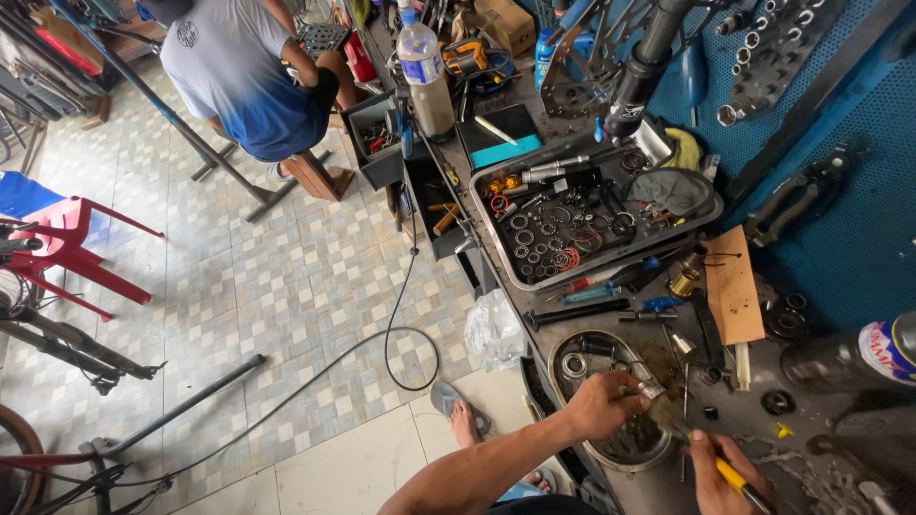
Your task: The person cleans various bicycle components in a basin using a brush and liquid, then picks up a crankset to inspect it.
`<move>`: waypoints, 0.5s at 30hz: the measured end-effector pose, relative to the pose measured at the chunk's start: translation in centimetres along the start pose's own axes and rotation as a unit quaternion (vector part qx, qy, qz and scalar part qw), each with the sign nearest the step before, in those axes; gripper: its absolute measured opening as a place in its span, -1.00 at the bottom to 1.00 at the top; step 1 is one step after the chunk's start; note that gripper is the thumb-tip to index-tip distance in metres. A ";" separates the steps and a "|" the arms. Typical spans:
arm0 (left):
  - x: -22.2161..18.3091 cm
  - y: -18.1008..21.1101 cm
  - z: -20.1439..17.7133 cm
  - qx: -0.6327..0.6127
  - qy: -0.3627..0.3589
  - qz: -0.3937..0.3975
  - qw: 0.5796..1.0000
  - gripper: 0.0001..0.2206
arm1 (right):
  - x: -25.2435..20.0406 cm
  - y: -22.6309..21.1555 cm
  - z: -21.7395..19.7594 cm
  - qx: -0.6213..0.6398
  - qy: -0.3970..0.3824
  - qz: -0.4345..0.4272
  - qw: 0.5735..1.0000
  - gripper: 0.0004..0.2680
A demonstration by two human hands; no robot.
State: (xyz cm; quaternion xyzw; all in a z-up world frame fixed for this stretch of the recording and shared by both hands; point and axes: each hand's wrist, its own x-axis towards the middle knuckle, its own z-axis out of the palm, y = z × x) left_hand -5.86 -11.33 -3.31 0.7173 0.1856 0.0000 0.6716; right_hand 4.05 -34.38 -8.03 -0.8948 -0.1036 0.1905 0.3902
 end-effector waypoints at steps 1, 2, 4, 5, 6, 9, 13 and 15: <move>0.0 -0.1 -0.1 0.010 0.005 0.014 1.000 -0.73 | 0.6 0.3 -0.2 -0.007 -0.010 0.005 1.000 -0.68; 0.0 -0.1 -0.1 0.002 0.007 0.014 1.000 -0.74 | 0.4 0.5 0.5 0.044 0.012 -0.029 0.999 -0.68; 0.1 0.0 0.5 -0.016 0.008 0.013 1.000 -0.75 | -0.8 0.5 1.5 0.142 0.057 -0.093 0.984 -0.67; -0.1 0.0 0.6 -0.004 0.010 0.001 1.000 -0.74 | -1.0 0.5 1.0 0.048 0.038 -0.063 0.996 -0.68; -0.1 0.2 0.3 0.010 0.013 -0.006 1.000 -0.74 | -0.4 0.0 0.5 -0.045 0.021 -0.035 0.998 -0.69; 0.0 0.5 0.0 0.046 0.017 0.022 0.999 -0.74 | -0.5 -0.8 0.0 0.047 0.025 -0.045 0.998 -0.69; -0.1 0.3 0.6 -0.011 0.012 -0.008 1.000 -0.72 | -1.5 -0.4 0.6 0.082 0.060 -0.105 0.989 -0.68; 0.3 0.6 0.2 0.019 0.024 0.051 0.998 -0.71 | 0.0 -0.4 0.0 0.102 0.017 -0.040 0.994 -0.67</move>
